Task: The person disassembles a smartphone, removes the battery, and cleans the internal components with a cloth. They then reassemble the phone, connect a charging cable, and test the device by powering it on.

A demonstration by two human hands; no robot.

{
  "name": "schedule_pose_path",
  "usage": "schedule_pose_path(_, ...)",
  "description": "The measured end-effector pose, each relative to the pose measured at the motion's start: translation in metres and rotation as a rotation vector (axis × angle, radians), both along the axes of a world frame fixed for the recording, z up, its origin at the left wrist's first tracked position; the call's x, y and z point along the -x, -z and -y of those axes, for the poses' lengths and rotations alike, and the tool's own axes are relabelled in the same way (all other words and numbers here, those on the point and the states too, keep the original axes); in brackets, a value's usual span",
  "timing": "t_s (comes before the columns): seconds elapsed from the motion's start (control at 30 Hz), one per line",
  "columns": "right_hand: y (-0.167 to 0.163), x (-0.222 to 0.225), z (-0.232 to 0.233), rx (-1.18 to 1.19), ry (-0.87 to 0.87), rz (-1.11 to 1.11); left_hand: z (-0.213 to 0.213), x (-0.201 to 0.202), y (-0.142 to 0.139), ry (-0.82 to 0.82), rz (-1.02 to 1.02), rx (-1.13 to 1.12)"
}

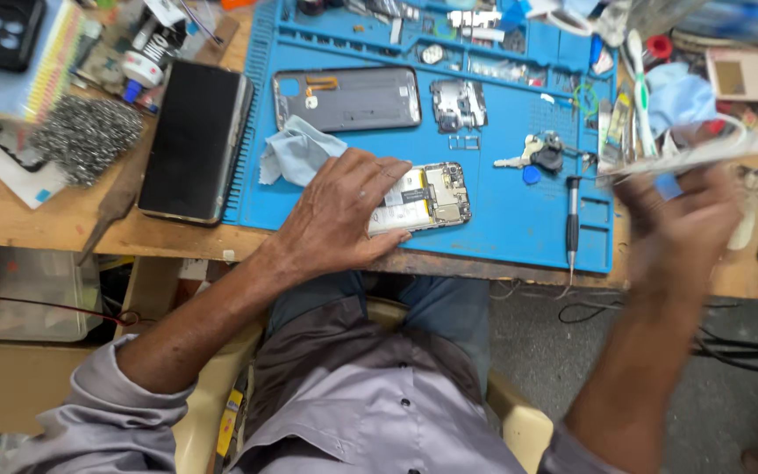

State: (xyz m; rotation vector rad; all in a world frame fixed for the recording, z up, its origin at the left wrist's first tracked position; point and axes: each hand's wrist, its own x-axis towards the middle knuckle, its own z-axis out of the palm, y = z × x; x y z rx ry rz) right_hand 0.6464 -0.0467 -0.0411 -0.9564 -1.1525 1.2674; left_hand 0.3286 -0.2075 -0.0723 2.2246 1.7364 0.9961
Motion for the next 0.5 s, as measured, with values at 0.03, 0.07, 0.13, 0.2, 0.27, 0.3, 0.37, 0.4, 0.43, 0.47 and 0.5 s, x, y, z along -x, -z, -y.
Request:
schedule_pose_path(0.03,0.013,0.008,0.024,-0.017,-0.048,-0.013,-0.002,0.000,0.001,0.014,0.003,0.017)
schedule_pose_path(0.07,0.027,0.017,0.043,-0.036,-0.097,-0.029,-0.003,0.000,0.003,0.012,0.005,0.012)
schedule_pose_path(0.13,0.052,0.029,0.067,-0.155,-0.113,0.050,-0.004,-0.001,0.007,0.008,0.005,0.004)
schedule_pose_path(0.2,0.067,0.033,0.082,-0.180,-0.095,0.162,-0.003,-0.003,0.010,0.007,0.006,0.000)
schedule_pose_path(0.27,0.077,0.035,0.089,-0.208,-0.084,0.229,-0.003,-0.003,0.012,0.003,0.003,-0.004)
schedule_pose_path(0.3,0.079,0.036,0.091,-0.215,-0.080,0.242,-0.003,-0.004,0.013,0.002,0.003,0.002)
schedule_pose_path(0.37,0.082,0.036,0.092,-0.236,-0.081,0.263,-0.003,-0.005,0.014,0.001,0.008,0.014)
schedule_pose_path(0.4,0.082,0.037,0.091,-0.254,-0.084,0.269,-0.004,-0.006,0.015,0.001,0.010,0.016)
schedule_pose_path(0.43,0.083,0.037,0.091,-0.274,-0.087,0.274,-0.004,-0.007,0.016,0.001,0.011,0.017)
schedule_pose_path(0.47,0.084,0.038,0.090,-0.285,-0.091,0.285,-0.005,-0.007,0.016,-0.003,0.008,0.022)
schedule_pose_path(0.5,0.085,0.037,0.091,-0.294,-0.095,0.298,-0.005,-0.008,0.017,-0.006,0.006,0.028)
